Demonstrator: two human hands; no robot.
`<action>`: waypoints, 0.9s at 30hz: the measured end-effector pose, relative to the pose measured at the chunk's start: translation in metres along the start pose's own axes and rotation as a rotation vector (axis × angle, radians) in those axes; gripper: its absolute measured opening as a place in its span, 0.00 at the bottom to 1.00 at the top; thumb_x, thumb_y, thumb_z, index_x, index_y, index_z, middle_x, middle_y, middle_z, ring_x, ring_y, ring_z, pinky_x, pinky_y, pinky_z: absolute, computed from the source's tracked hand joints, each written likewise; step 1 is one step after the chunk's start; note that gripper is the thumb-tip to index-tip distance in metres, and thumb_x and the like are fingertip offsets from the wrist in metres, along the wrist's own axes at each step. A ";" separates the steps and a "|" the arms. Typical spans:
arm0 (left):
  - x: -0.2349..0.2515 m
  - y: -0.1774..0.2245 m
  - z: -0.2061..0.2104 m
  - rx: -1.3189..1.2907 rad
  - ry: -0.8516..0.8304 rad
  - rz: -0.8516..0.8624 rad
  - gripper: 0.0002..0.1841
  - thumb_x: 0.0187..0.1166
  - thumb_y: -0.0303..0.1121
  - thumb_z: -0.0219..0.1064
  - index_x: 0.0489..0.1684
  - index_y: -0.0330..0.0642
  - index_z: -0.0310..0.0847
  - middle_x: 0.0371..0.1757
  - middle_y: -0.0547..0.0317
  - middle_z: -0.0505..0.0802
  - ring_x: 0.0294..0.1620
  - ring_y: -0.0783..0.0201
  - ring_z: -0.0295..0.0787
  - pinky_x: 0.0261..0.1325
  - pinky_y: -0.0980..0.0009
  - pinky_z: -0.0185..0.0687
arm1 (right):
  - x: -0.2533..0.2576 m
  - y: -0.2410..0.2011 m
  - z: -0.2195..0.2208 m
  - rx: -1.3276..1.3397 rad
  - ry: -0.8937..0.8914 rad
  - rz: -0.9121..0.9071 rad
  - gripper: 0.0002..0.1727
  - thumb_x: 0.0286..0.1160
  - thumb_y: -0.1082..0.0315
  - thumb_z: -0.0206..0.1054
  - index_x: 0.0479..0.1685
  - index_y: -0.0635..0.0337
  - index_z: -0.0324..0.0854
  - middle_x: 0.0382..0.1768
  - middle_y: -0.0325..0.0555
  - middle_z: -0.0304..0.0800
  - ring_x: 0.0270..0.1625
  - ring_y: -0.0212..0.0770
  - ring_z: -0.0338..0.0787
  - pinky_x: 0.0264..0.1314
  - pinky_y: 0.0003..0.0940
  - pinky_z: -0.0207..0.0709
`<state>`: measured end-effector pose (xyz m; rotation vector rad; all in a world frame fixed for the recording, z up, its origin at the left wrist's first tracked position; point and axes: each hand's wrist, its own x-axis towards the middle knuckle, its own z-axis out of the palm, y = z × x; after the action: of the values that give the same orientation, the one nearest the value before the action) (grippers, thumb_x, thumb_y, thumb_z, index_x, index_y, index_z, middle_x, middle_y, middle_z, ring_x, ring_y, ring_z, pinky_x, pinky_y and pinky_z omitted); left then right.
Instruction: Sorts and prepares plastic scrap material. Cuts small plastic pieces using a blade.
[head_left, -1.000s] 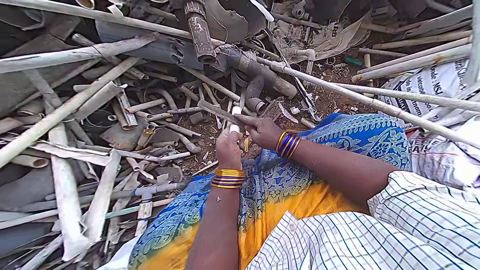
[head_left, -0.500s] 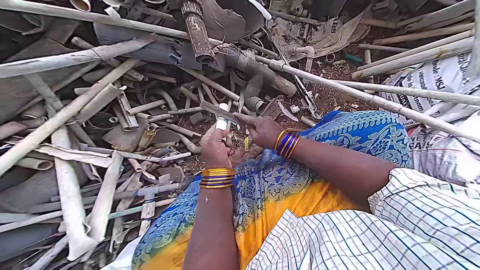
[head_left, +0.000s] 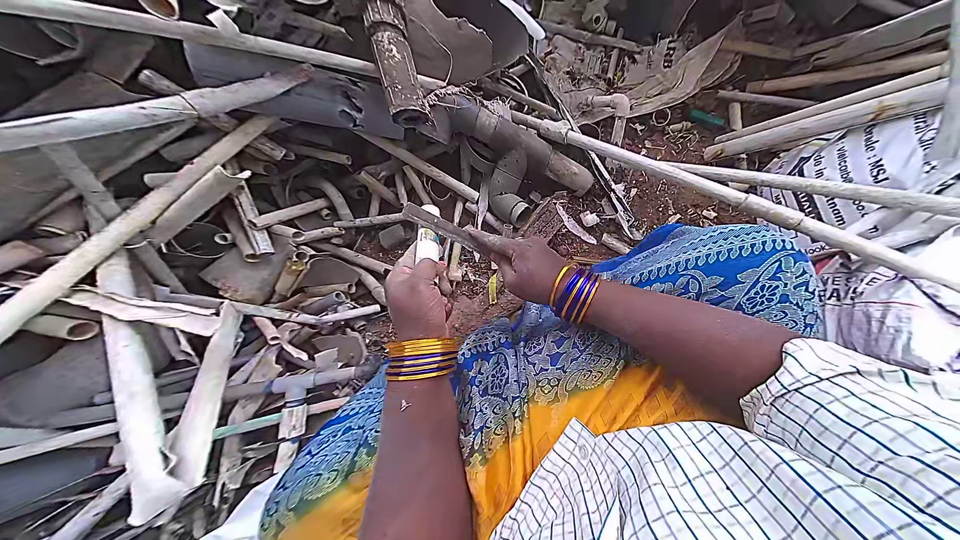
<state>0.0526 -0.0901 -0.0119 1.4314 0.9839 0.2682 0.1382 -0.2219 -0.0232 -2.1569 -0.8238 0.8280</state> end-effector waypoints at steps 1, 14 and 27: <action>0.000 0.000 -0.001 0.004 -0.001 -0.001 0.18 0.84 0.24 0.53 0.69 0.39 0.77 0.17 0.69 0.74 0.08 0.79 0.60 0.09 0.84 0.55 | 0.000 0.000 0.000 0.007 -0.001 -0.004 0.31 0.90 0.72 0.50 0.92 0.47 0.62 0.59 0.61 0.92 0.60 0.60 0.91 0.66 0.57 0.77; 0.003 0.003 -0.008 0.221 0.018 0.069 0.22 0.79 0.23 0.57 0.73 0.36 0.77 0.31 0.65 0.81 0.16 0.80 0.65 0.17 0.84 0.56 | -0.003 -0.005 0.000 0.014 -0.061 -0.020 0.30 0.91 0.72 0.50 0.92 0.48 0.62 0.65 0.58 0.89 0.65 0.57 0.89 0.71 0.56 0.75; 0.002 0.003 -0.010 0.217 -0.009 0.093 0.21 0.80 0.21 0.56 0.72 0.36 0.78 0.26 0.66 0.80 0.13 0.80 0.65 0.15 0.84 0.57 | -0.009 -0.011 -0.004 -0.008 -0.087 0.007 0.31 0.91 0.71 0.50 0.93 0.47 0.60 0.60 0.61 0.91 0.62 0.60 0.90 0.67 0.58 0.77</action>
<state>0.0478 -0.0808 -0.0081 1.6771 0.9620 0.2279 0.1318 -0.2237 -0.0096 -2.1447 -0.8650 0.9287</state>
